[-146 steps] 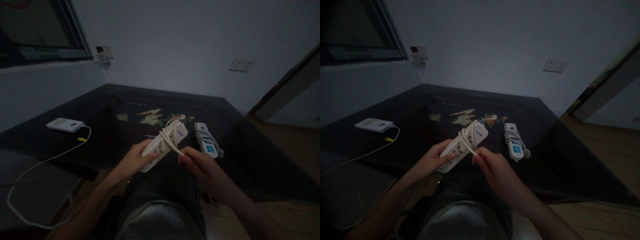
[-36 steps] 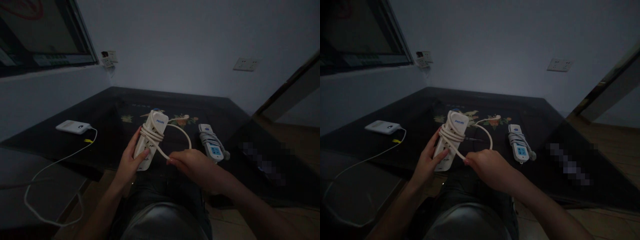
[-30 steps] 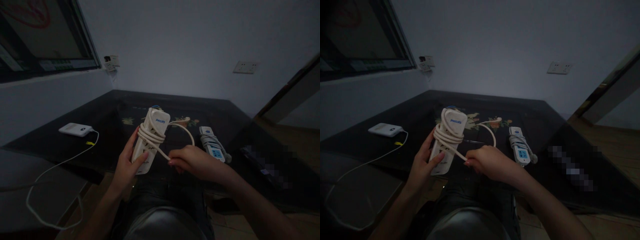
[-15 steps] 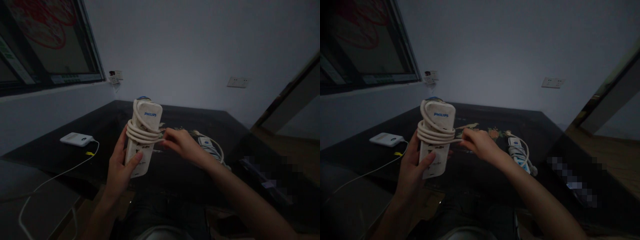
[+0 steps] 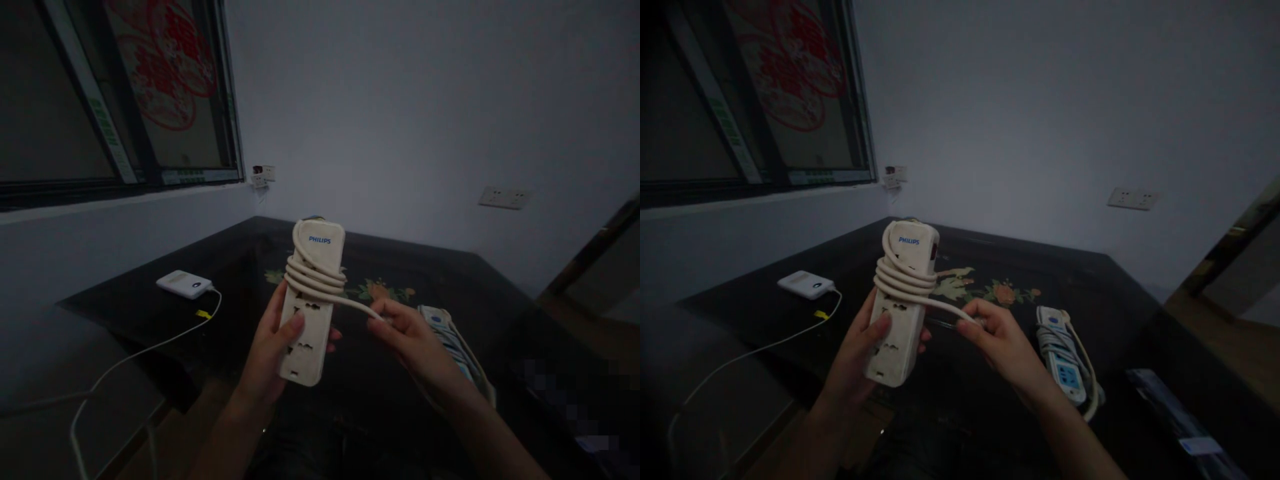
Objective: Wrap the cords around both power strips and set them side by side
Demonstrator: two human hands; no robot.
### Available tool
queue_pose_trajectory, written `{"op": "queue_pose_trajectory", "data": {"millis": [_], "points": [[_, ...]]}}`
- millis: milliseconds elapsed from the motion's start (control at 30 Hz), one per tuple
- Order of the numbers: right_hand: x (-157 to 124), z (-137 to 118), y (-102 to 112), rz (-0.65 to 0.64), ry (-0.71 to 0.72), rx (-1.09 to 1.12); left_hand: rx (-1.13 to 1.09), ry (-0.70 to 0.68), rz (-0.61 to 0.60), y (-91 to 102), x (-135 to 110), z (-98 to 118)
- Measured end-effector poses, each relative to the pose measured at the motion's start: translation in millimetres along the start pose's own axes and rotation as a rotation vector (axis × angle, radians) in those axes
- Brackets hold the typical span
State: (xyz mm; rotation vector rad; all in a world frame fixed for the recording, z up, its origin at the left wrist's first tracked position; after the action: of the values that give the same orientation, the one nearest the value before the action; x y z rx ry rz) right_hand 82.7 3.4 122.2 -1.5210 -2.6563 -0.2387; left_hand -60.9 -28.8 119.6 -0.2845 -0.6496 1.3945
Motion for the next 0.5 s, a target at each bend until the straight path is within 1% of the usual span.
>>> {"op": "queue_pose_trajectory", "data": {"millis": [67, 167, 300, 400, 500], "points": [[-8, 9, 1, -0.035, -0.047, 0.036, -0.046, 0.039, -0.014, -0.4, 1, -4], [-19, 18, 8, -0.023, -0.084, 0.053, -0.135, 0.129, -0.062, -2.0, 2, -16], [-28, 18, 17, 0.007, -0.068, 0.085, -0.247, 0.206, -0.165, -8.0, 3, -30], [-32, 18, 20, 0.002, -0.043, 0.061, -0.344, 0.267, -0.268, -18.0, -2, -39], [-36, 24, 18, -0.061, -0.023, 0.011, -0.45, 0.346, -0.423, -36.4, -15, -49]]}}
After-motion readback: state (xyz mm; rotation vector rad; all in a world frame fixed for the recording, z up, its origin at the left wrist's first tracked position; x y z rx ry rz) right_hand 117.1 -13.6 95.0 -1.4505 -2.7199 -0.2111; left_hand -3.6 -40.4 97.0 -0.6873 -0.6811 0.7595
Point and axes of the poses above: each hand's wrist, its own x-axis towards the middle knuckle, its own y-axis out of the back of the hand, z = x × y, the point moved 10 cm from there along x, towards the middle knuckle, and after that the axes turned 1 degree about x, right-handed, at the moved point
